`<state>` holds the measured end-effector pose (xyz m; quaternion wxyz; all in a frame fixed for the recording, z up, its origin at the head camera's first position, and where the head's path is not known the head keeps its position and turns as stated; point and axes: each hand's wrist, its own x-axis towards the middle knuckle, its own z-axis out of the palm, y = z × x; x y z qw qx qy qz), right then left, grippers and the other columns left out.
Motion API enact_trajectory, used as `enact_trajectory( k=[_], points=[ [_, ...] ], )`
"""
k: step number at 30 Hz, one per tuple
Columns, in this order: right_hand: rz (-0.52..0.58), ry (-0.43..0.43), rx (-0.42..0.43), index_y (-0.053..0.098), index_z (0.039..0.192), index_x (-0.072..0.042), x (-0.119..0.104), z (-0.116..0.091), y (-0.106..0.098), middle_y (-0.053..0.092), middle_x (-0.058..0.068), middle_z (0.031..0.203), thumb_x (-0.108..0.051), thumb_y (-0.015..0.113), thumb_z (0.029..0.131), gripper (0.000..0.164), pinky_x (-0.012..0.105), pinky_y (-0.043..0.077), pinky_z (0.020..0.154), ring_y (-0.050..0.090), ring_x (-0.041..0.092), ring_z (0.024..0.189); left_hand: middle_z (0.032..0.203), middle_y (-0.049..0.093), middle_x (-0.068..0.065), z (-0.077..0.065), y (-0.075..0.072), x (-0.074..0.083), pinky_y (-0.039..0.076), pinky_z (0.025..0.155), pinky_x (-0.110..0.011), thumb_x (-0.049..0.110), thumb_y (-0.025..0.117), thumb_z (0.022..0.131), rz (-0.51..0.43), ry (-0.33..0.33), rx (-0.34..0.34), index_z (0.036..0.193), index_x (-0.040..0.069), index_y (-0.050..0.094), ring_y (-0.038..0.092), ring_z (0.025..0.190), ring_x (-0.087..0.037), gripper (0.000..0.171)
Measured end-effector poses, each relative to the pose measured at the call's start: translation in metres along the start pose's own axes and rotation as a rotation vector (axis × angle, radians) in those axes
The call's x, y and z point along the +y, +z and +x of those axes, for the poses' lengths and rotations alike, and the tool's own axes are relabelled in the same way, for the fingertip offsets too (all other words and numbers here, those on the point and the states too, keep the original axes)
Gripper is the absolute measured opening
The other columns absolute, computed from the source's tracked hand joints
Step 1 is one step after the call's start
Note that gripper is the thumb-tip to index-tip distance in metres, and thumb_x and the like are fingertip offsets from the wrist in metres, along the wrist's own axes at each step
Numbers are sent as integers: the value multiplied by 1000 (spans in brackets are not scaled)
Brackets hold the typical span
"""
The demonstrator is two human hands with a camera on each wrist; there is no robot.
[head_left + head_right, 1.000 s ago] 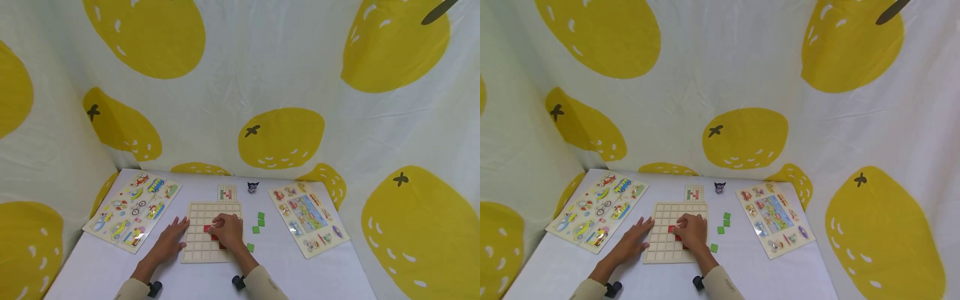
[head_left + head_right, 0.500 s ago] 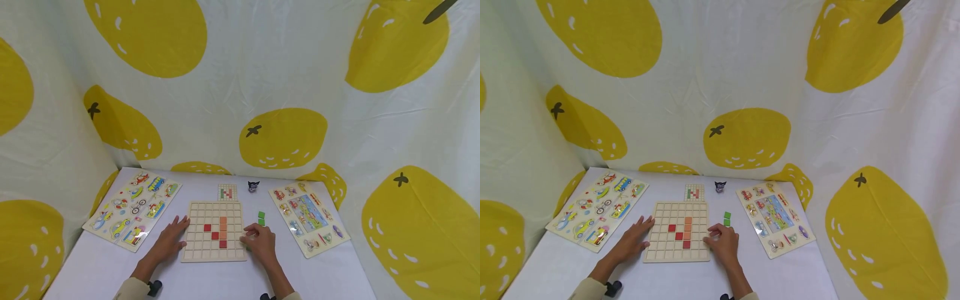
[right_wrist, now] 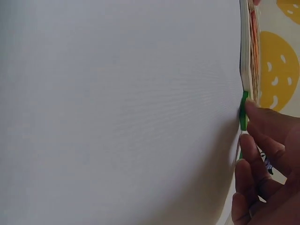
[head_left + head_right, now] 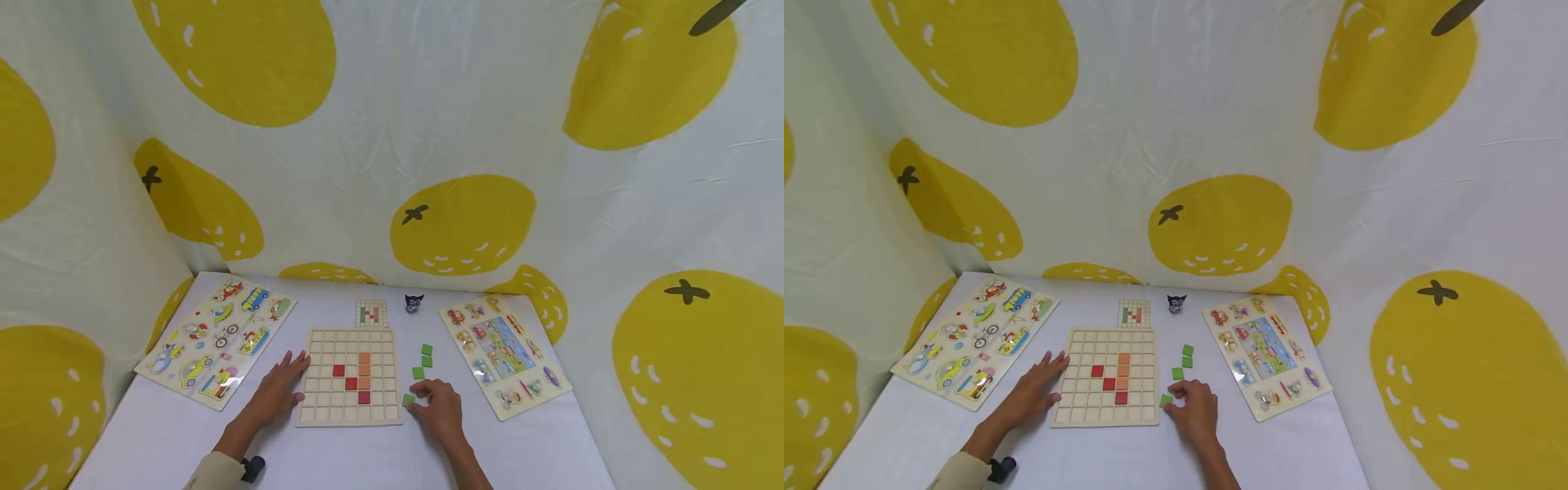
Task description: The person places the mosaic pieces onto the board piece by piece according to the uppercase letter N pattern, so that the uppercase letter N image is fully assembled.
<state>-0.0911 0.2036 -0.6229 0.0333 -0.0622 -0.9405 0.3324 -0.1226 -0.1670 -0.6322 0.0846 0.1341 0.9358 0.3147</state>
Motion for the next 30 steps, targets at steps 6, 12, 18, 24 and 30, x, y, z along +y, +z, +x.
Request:
enact_trajectory(
  k=[6,12,18,24,30],
  points=[
    [-41,19,-17,82,90,-18,-10,0,0,69,-4,83,-11,96,70,25,28,37,68,49,12,77,176,26,-10,0,-2,2,13,135,-62,11,77,96,-10,-11,-23,167,12,34,9,166,-42,84],
    [-3,12,-16,78,84,-21,-9,3,-2,62,-7,76,-10,93,73,22,23,37,62,48,10,71,176,27,-10,0,-1,1,14,134,-63,12,78,95,-5,-10,-18,167,13,34,11,166,-42,84],
    [60,-52,-26,82,97,-20,-12,3,-1,62,-9,77,-5,87,81,23,21,38,60,48,6,68,177,25,-9,-1,-3,1,13,134,-63,13,77,96,5,-20,-29,168,13,33,10,166,-42,84],
    [116,-47,2,79,96,-21,-25,4,8,62,-8,79,-5,84,85,20,21,40,61,49,7,71,177,24,-8,-1,-3,1,13,135,-62,13,78,96,3,-22,-21,168,14,32,9,167,-42,85],
    [154,-55,22,75,96,-22,-44,13,21,67,-8,78,-7,84,86,21,21,39,61,50,7,68,177,25,-8,0,-1,3,14,134,-63,11,78,95,-5,-12,-14,167,14,34,10,166,-42,85]
  ],
)
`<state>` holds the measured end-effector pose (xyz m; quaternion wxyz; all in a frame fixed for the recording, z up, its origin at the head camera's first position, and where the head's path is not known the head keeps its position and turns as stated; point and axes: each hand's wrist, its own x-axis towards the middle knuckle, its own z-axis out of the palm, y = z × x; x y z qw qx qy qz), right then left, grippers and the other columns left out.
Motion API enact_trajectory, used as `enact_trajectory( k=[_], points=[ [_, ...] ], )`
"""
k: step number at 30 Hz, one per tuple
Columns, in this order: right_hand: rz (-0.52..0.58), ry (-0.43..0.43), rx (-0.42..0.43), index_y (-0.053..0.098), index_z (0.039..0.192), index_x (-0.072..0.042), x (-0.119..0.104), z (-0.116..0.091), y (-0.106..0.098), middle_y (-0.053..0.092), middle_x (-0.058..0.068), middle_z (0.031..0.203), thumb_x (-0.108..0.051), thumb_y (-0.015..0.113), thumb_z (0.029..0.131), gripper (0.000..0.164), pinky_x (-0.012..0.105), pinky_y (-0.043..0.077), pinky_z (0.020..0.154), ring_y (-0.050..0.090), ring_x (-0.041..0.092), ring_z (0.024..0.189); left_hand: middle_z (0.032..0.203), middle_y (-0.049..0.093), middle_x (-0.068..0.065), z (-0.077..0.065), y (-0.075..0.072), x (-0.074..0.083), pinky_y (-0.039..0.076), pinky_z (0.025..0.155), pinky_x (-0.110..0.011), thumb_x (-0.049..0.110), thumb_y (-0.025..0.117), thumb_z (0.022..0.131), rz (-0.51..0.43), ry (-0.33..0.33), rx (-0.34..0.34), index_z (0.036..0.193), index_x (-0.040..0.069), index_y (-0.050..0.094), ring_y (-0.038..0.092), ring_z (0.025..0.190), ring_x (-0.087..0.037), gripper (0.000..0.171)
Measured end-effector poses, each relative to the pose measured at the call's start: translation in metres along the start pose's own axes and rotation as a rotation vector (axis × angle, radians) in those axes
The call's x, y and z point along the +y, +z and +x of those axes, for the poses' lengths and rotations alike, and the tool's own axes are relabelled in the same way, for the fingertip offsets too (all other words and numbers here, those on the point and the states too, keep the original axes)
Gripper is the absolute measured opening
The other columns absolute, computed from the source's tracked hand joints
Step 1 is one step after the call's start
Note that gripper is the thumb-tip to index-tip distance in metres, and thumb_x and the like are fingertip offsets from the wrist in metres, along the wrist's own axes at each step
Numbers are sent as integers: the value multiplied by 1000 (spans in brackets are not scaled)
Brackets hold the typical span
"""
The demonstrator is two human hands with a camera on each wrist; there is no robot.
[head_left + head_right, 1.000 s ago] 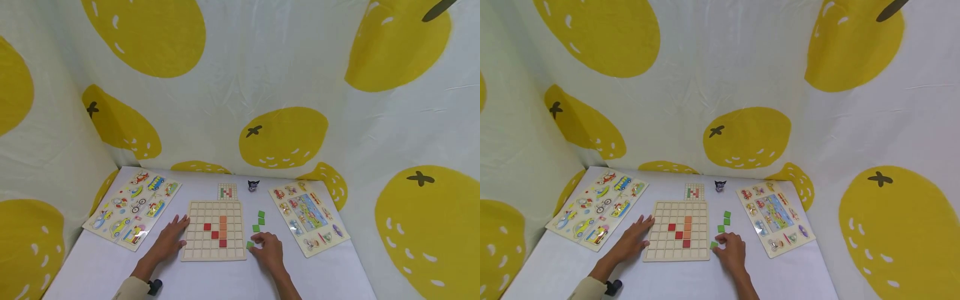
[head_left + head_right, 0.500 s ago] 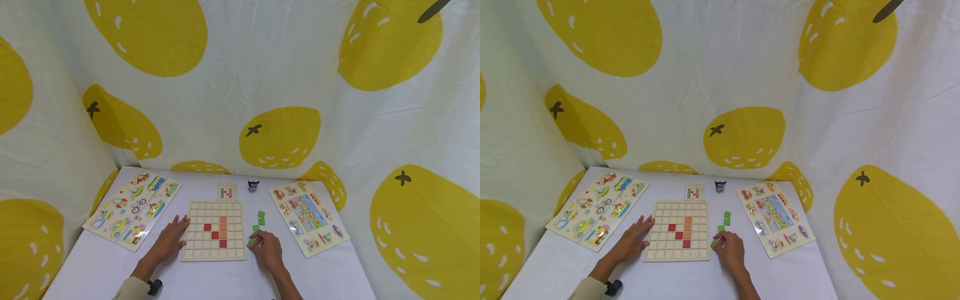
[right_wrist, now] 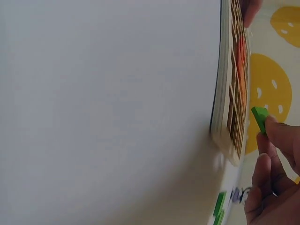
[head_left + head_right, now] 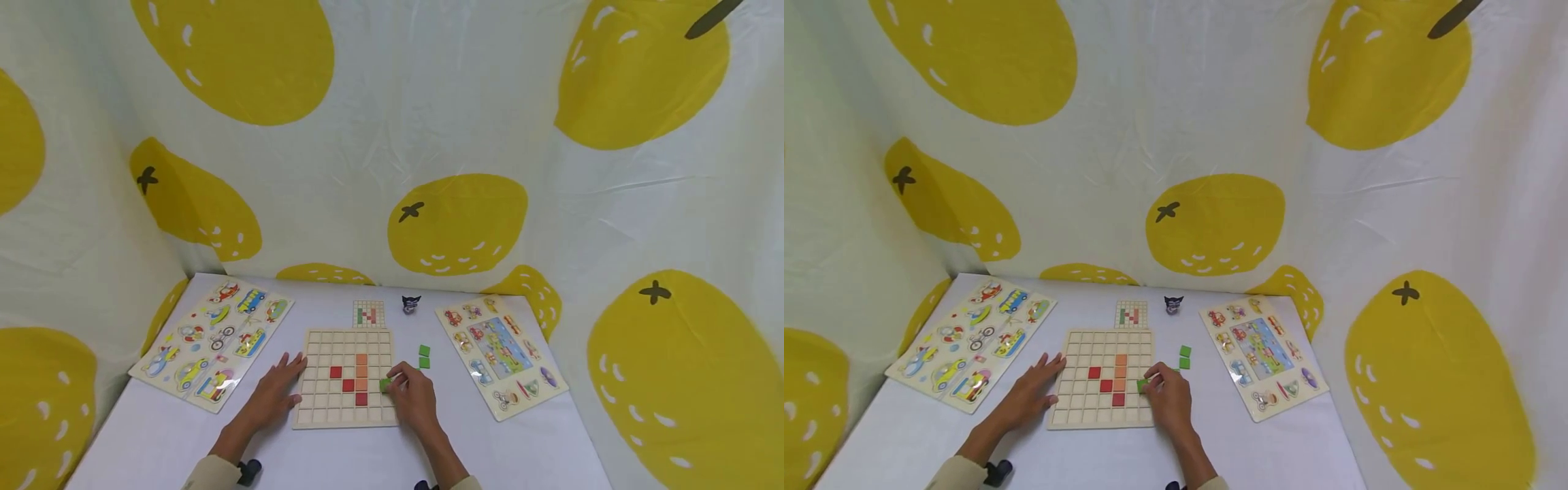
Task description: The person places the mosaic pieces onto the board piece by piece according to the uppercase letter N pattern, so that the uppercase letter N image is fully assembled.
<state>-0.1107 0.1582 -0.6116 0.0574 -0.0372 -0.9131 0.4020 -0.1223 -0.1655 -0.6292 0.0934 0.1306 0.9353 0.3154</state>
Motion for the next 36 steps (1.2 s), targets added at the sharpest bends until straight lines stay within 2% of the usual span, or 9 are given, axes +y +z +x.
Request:
enact_trajectory(
  k=[9,14,19,24,30,36],
  points=[
    [66,2,-31,73,97,-21,-32,13,32,67,-7,80,-12,85,88,19,20,41,61,53,7,72,177,25,-9,-2,-2,1,13,134,-64,11,78,95,-11,-6,-9,167,13,33,10,166,-43,85],
    [78,-39,-38,73,95,-21,-44,21,53,67,-9,76,-12,86,86,18,20,43,59,54,5,70,176,26,-11,-4,-4,-1,13,133,-65,9,78,94,-11,-4,-6,167,11,34,11,166,-44,85],
    [47,-73,-35,73,93,-24,-48,34,75,64,-12,71,-16,88,86,18,21,40,57,52,3,66,176,27,-12,-1,-2,-3,14,133,-66,10,79,94,-2,14,1,166,10,34,12,165,-45,85],
    [19,-101,-27,74,93,-23,-54,44,91,67,-13,72,-17,88,86,16,20,43,58,55,0,66,174,31,-14,2,3,-5,19,132,-65,10,80,92,33,37,30,165,8,38,17,164,-46,84],
    [3,-137,11,74,91,-20,-65,52,104,69,-13,71,-16,89,84,16,22,47,62,57,0,66,173,33,-14,2,3,-5,21,131,-66,10,81,92,37,56,43,163,7,41,19,163,-46,82],
    [-76,-131,-45,74,85,-22,-77,56,108,64,-17,65,-18,87,87,14,24,45,69,53,-2,63,174,30,-13,1,0,-4,18,133,-64,10,78,94,30,39,19,165,8,38,15,165,-45,81]
  ],
)
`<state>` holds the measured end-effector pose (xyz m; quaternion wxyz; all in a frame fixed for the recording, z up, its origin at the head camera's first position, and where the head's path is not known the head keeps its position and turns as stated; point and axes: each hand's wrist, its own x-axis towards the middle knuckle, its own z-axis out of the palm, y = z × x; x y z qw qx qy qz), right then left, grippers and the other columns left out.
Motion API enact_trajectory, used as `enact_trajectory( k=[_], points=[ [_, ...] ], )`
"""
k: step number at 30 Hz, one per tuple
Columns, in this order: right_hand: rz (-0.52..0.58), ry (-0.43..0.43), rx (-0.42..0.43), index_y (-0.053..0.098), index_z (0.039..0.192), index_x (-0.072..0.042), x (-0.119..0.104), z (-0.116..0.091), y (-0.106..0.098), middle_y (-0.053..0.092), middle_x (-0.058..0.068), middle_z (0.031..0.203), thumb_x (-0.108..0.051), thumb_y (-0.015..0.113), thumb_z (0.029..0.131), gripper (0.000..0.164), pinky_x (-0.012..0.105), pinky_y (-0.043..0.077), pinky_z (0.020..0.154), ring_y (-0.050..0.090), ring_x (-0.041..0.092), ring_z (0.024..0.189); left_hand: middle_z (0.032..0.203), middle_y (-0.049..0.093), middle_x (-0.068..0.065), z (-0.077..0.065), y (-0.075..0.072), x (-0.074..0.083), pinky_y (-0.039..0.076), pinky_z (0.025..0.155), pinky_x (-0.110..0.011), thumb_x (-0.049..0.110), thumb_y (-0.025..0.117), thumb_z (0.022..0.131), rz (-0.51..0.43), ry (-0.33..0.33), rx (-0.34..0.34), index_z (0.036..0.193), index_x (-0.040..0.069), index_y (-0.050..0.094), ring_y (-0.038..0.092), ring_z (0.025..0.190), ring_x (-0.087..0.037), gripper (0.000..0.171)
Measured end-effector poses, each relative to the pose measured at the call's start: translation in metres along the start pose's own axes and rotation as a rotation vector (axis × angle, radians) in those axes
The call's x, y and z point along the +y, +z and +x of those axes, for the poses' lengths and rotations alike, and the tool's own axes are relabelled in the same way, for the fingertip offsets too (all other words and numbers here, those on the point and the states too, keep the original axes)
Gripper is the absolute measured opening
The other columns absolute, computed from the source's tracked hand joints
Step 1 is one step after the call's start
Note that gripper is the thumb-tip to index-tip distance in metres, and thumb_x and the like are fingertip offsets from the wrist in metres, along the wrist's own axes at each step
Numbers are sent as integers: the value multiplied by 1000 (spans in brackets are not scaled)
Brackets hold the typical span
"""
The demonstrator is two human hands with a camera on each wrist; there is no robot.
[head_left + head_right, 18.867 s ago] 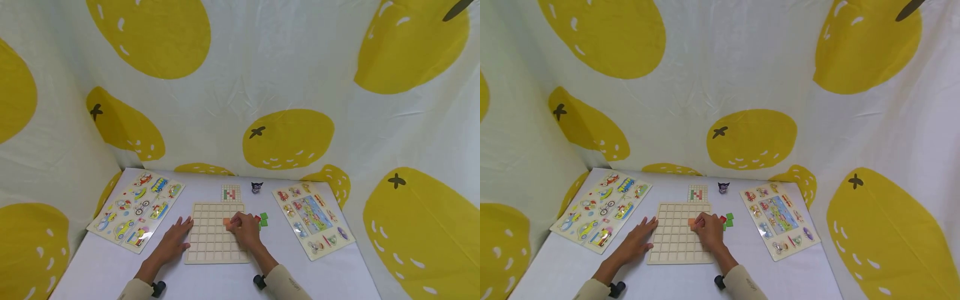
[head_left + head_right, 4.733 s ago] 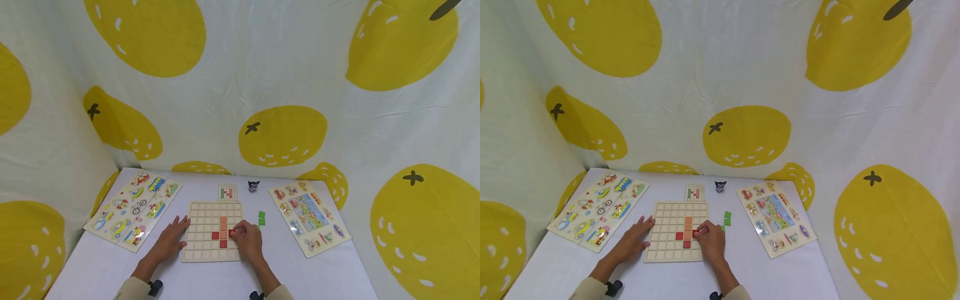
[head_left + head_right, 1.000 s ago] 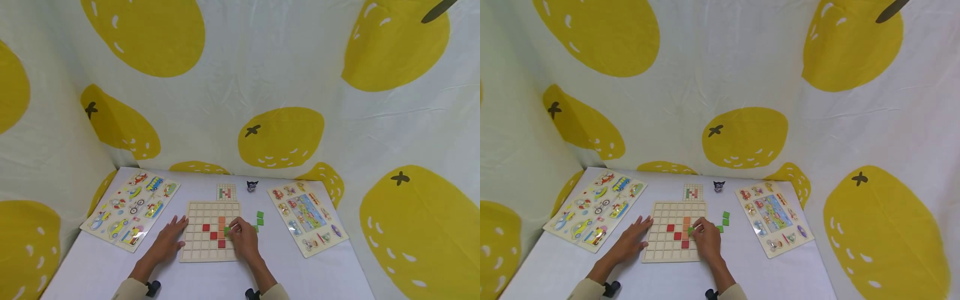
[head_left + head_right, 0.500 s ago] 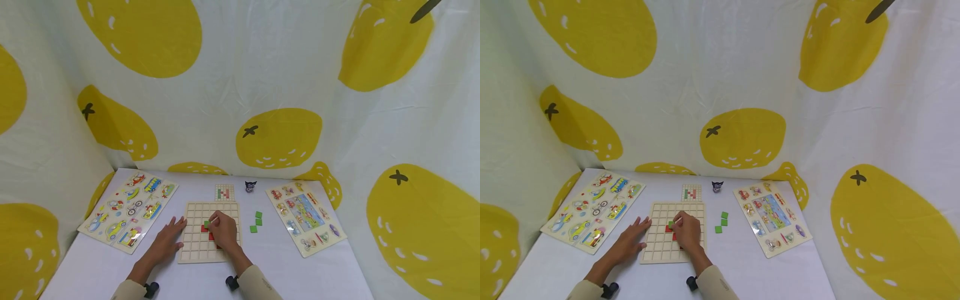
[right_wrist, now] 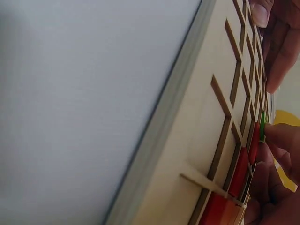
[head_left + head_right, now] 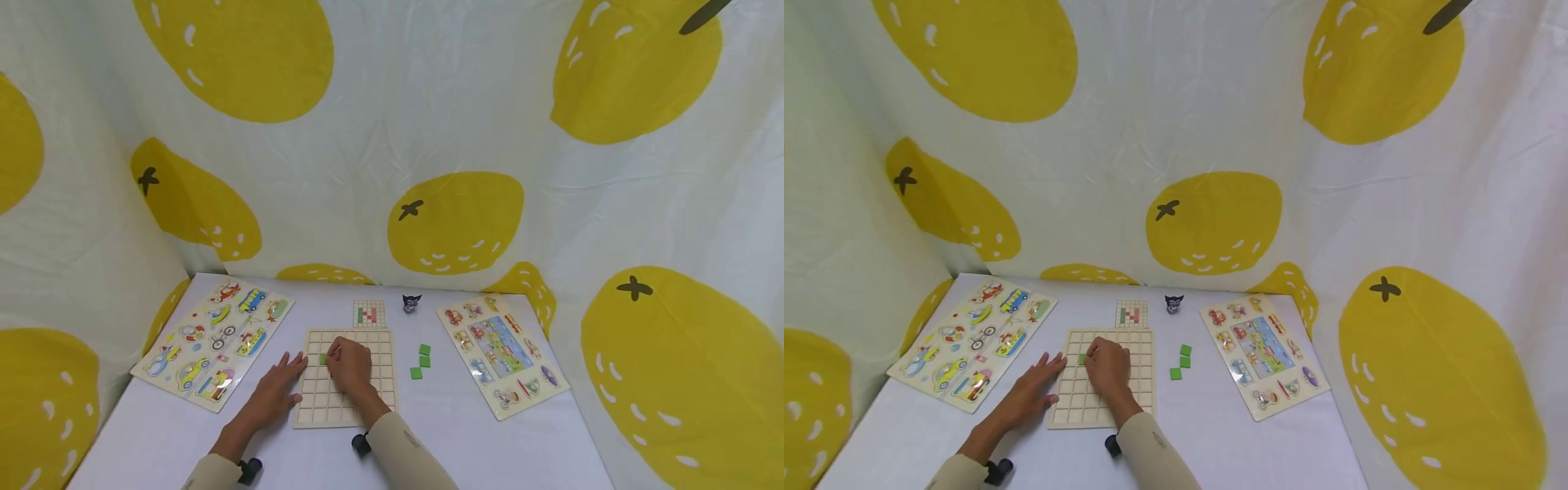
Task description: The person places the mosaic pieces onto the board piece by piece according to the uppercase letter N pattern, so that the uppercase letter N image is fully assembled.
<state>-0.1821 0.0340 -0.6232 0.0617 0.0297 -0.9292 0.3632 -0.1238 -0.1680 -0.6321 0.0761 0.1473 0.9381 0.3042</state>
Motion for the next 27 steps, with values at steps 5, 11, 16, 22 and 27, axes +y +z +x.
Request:
enact_trajectory(
  k=[5,11,16,22,27],
  points=[
    [-86,6,-39,74,88,-22,-7,2,-4,65,-15,71,-22,86,89,12,28,38,70,53,3,67,175,29,-12,2,1,0,16,133,-64,10,77,95,-13,-3,-7,165,9,37,14,165,-44,81],
    [-105,3,-64,77,92,-21,-7,3,-5,63,-15,69,-24,87,87,11,28,37,70,51,6,71,176,26,-10,3,2,-2,15,134,-63,13,76,97,-15,-19,-33,167,11,33,11,166,-43,83],
    [-76,-7,-100,79,95,-21,-5,1,-11,67,-11,72,-23,88,84,15,30,38,73,50,6,72,177,25,-10,2,1,-2,15,134,-63,14,77,97,-18,-23,-34,167,12,33,11,166,-43,83],
    [-14,-2,-35,80,98,-24,5,-4,-27,74,-10,82,-27,92,83,19,34,45,81,59,7,80,177,26,-10,1,1,-1,15,134,-64,13,77,96,-23,-10,-26,167,12,34,11,166,-43,83],
    [19,15,11,80,101,-23,19,-8,-51,73,-8,83,-26,90,85,19,33,43,81,57,8,80,175,28,-12,-1,1,0,18,133,-64,12,79,95,-8,2,2,166,11,35,15,165,-45,84]
  ],
)
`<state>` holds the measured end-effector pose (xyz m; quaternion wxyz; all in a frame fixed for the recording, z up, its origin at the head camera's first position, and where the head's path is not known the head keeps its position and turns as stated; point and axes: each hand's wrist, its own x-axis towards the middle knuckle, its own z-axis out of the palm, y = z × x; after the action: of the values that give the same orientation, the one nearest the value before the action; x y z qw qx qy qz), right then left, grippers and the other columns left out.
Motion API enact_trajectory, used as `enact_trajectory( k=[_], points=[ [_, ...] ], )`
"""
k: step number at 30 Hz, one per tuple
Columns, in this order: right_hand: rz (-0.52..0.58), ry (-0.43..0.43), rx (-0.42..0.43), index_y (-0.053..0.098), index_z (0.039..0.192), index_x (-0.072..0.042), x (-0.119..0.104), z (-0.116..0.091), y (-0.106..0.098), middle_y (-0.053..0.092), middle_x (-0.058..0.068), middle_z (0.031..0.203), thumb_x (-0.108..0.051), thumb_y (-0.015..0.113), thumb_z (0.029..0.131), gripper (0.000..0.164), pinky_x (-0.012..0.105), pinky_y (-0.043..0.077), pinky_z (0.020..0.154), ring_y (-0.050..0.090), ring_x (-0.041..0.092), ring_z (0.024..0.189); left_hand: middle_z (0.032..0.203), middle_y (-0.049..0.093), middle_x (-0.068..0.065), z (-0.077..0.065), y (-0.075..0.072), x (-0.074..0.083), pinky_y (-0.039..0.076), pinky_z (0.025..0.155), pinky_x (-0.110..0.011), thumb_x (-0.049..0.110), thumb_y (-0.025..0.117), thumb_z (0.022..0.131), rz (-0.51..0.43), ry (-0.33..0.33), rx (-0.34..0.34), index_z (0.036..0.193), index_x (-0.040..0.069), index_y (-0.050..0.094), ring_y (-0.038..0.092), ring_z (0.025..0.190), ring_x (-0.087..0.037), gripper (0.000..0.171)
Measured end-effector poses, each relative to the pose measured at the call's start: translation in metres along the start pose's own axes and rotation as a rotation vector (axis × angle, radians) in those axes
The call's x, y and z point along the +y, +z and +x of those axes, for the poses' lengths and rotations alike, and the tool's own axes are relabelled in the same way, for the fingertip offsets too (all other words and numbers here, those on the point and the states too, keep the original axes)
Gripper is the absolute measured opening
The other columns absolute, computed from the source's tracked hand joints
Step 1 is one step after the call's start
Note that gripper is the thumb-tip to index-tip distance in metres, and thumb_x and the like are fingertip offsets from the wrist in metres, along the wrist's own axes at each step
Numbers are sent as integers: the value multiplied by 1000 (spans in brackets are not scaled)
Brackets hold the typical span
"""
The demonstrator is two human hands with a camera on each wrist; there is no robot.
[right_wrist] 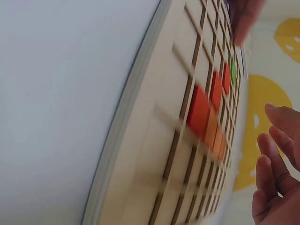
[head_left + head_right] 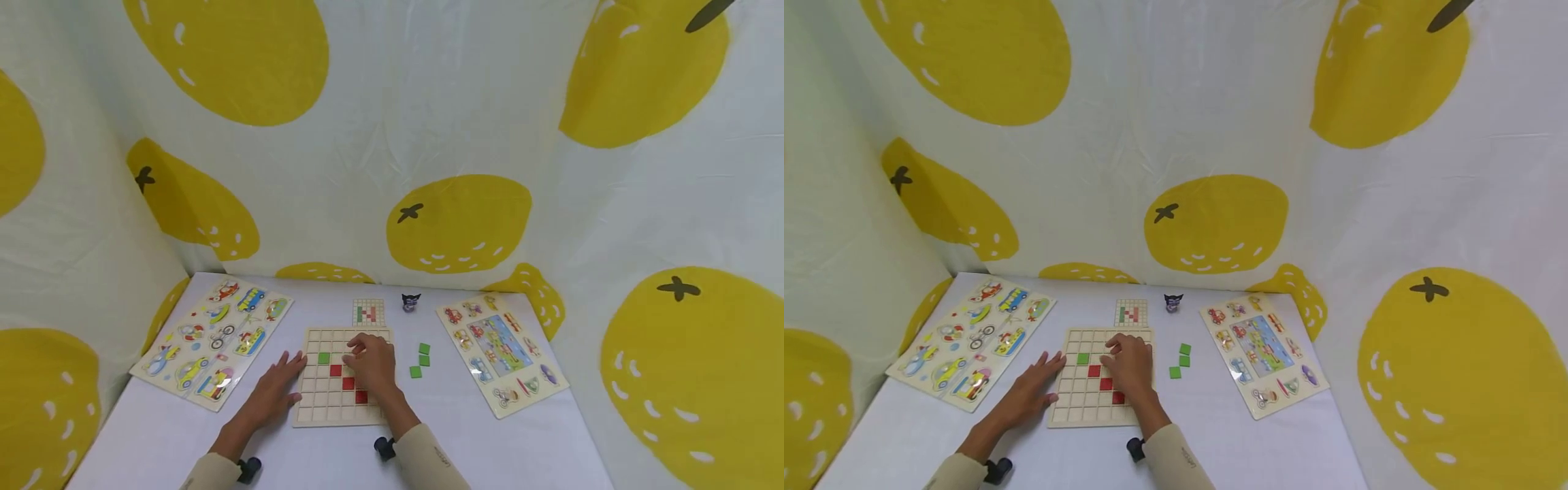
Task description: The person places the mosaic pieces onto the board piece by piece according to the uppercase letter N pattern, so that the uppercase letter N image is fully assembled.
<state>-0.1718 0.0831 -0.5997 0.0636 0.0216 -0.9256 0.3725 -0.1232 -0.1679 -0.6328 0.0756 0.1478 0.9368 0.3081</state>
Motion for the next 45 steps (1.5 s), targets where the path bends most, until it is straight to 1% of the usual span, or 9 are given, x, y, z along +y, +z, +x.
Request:
enact_trajectory(
  k=[4,8,13,16,20,25,31,39,45],
  points=[
    [-14,-15,36,79,102,-20,17,-1,-22,75,-4,86,-22,91,84,22,32,40,77,57,10,79,174,30,-14,0,0,1,19,132,-65,10,79,94,0,12,13,166,9,36,16,164,-46,84],
    [-26,7,41,79,105,-20,39,-2,-43,77,-1,91,-20,92,82,26,33,42,77,57,11,81,174,31,-14,-1,0,3,19,132,-65,10,79,93,1,2,12,165,9,37,16,164,-46,84],
    [-42,70,22,79,108,-22,66,-5,-67,77,-2,96,-20,92,81,30,32,43,78,58,14,83,173,34,-15,-1,0,3,21,131,-66,10,81,91,10,-2,32,164,9,40,19,163,-48,84],
    [-69,78,1,79,109,-23,81,-8,-79,78,-3,100,-17,93,79,34,31,45,77,62,17,86,173,34,-15,-1,1,3,21,131,-66,9,81,91,13,1,34,164,8,40,19,163,-48,83],
    [-117,47,-49,79,110,-21,96,-13,-91,80,0,112,-12,95,75,39,34,51,82,66,18,94,174,32,-15,-1,0,2,20,132,-66,9,80,92,14,-8,19,165,8,39,17,164,-47,84],
    [-165,22,-98,81,108,-19,110,-16,-95,79,3,118,-9,94,74,38,36,54,83,64,15,94,174,32,-14,-2,0,2,19,132,-65,9,80,92,15,-10,21,165,8,38,17,164,-47,83],
    [-165,25,-103,80,105,-19,121,-14,-90,79,-1,105,-6,93,75,35,31,52,78,62,13,88,172,37,-15,-2,-1,5,21,131,-66,8,80,91,3,7,45,162,8,43,20,163,-47,81],
    [-163,71,-102,80,99,-20,118,-15,-89,66,-6,88,-8,93,75,30,27,48,73,56,10,80,175,29,-11,1,0,1,15,134,-62,9,78,94,-5,-30,-14,166,11,37,13,166,-43,83],
    [-158,62,-68,76,91,-22,116,-16,-86,63,-8,82,-7,94,73,29,26,45,68,53,9,75,175,31,-12,0,0,1,16,134,-63,8,78,94,-14,-21,3,165,10,38,14,165,-43,81]
  ],
)
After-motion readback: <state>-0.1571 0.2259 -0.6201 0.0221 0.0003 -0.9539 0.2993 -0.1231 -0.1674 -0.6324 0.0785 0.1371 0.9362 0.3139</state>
